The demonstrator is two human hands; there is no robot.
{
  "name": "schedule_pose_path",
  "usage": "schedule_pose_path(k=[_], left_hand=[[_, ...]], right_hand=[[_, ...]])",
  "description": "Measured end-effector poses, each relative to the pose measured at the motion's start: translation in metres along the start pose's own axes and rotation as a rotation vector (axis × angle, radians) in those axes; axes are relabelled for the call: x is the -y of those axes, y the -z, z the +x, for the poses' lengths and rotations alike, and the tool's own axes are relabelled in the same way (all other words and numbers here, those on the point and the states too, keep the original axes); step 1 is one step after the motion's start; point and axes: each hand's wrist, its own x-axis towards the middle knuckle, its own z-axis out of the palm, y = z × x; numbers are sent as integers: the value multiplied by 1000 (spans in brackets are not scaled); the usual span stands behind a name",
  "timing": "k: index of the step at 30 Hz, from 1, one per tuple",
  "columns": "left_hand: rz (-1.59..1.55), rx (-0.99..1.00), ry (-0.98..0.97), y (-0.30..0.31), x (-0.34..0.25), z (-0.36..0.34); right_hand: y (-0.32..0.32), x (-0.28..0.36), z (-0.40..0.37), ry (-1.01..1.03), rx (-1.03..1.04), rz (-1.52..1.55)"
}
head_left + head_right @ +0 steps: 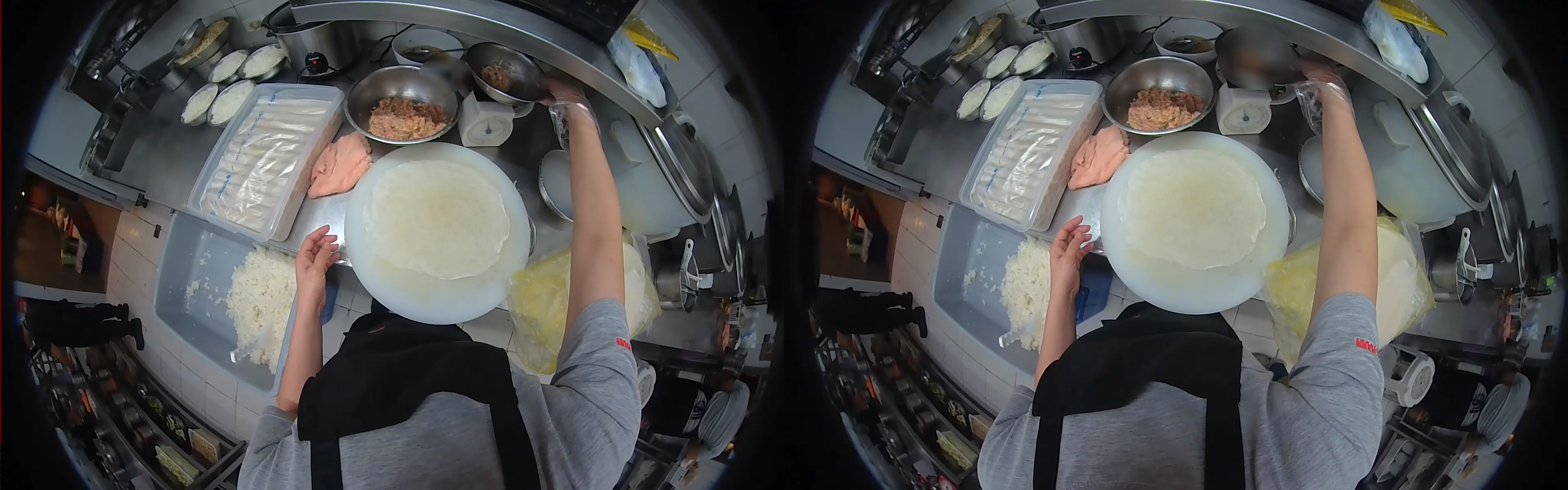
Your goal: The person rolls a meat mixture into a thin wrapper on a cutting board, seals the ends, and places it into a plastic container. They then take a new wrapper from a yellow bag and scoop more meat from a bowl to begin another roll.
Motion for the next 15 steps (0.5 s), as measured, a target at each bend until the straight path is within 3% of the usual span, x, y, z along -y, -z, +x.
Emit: schedule_pose_path(k=[7, 9, 12, 15], left_hand=[[58, 85, -19, -14, -10, 14], [305, 194, -218, -38, -17, 38], [438, 351, -482, -103, -32, 92], [642, 461, -784, -180, -43, 157]], right_hand=[[4, 19, -19, 7, -9, 109], [28, 63, -46, -76, -23, 117], [43, 27, -36, -125, -117, 158], [56, 47, -89, -182, -194, 638]])
